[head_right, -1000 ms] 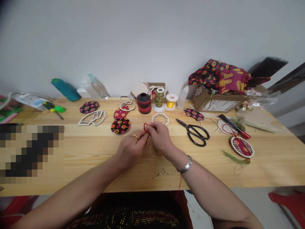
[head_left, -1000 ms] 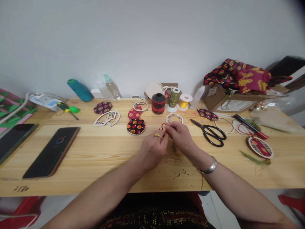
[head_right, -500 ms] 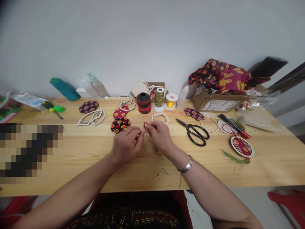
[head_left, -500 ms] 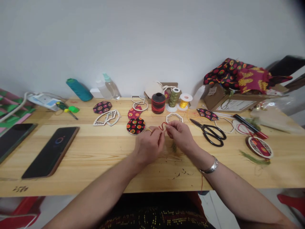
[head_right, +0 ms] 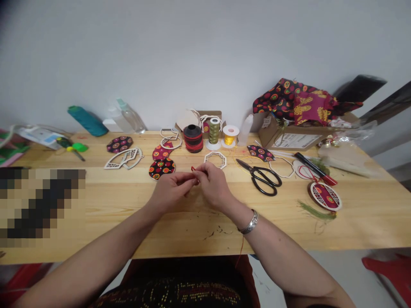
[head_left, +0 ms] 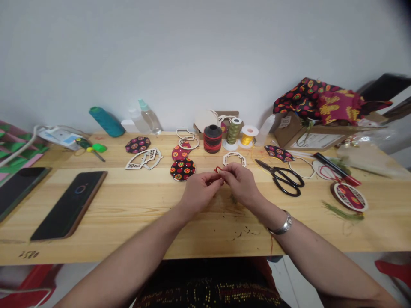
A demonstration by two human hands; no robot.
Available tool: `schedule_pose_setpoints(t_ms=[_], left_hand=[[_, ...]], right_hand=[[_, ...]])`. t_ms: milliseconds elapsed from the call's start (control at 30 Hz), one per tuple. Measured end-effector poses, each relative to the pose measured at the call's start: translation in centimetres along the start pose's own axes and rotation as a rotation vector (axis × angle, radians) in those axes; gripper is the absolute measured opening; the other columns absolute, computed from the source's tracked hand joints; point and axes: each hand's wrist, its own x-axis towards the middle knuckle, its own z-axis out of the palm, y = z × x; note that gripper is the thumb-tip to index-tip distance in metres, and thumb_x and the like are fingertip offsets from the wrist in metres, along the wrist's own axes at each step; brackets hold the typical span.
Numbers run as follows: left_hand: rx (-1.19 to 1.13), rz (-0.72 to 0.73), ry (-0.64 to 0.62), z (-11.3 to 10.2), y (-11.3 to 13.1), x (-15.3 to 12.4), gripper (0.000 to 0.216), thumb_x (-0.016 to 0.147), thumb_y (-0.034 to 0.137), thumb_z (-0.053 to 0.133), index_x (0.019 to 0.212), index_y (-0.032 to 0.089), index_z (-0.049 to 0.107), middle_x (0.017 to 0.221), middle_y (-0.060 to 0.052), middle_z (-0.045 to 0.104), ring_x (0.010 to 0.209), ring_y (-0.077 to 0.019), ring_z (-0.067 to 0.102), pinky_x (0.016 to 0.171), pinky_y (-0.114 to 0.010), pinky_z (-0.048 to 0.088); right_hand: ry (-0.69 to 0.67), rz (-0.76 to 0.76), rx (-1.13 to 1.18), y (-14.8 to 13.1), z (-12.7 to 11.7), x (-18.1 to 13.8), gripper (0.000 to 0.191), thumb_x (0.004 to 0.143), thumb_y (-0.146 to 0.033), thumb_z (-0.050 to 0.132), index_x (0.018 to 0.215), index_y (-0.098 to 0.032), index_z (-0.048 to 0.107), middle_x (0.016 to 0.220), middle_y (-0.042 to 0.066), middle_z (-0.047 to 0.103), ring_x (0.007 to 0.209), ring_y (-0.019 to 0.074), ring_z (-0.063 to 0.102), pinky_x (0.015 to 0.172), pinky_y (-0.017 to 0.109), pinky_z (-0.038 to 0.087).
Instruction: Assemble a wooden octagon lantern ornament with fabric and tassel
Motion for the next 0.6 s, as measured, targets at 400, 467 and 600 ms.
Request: schedule_pose_setpoints(t_ms=[400, 467, 600], left_hand=[[0.034, 0.077, 0.039, -0.37, -0.05, 0.05, 0.017, 0.076, 0.027, 0.056, 0.072, 0.015, 0.068, 0.064, -0.001, 0.067, 0.047, -0.0087, 0.049, 0.048, -0.021, 0.039], [0.029, 0.065, 0.039, -0.4, -0.11, 0.11, 0.017, 0.076, 0.026, 0.056, 0.071, 0.015, 0.068, 0.064, -0.001, 0.067, 0.047, -0.0089, 0.05, 0.048, -0.021, 0.039], [0.003, 0.018, 0.073, -0.46, -0.05, 0.16, 0.02, 0.074, 0.019, 0.052, 0.081, 0.015, 0.07, 0.076, -0.003, 0.071, 0.046, -0.0082, 0.052, 0.047, -0.021, 0.04]], right_hand=[[-0.044, 0.057, 0.183, 0.39, -0.03, 0.49, 0.016, 0.076, -0.032, 0.059, 0.067, -0.019, 0.055, 0.055, -0.004, 0.05, 0.053, 0.0105, 0.043, 0.052, 0.025, 0.034], [-0.061, 0.096, 0.247, 0.36, -0.08, 0.61, 0.018, 0.075, -0.034, 0.06, 0.067, -0.019, 0.054, 0.051, -0.006, 0.047, 0.049, 0.0097, 0.039, 0.049, 0.025, 0.031], [-0.075, 0.122, 0.281, 0.27, -0.27, 0.7, 0.021, 0.074, -0.037, 0.061, 0.066, -0.019, 0.055, 0.05, -0.006, 0.046, 0.046, 0.009, 0.036, 0.046, 0.025, 0.029]])
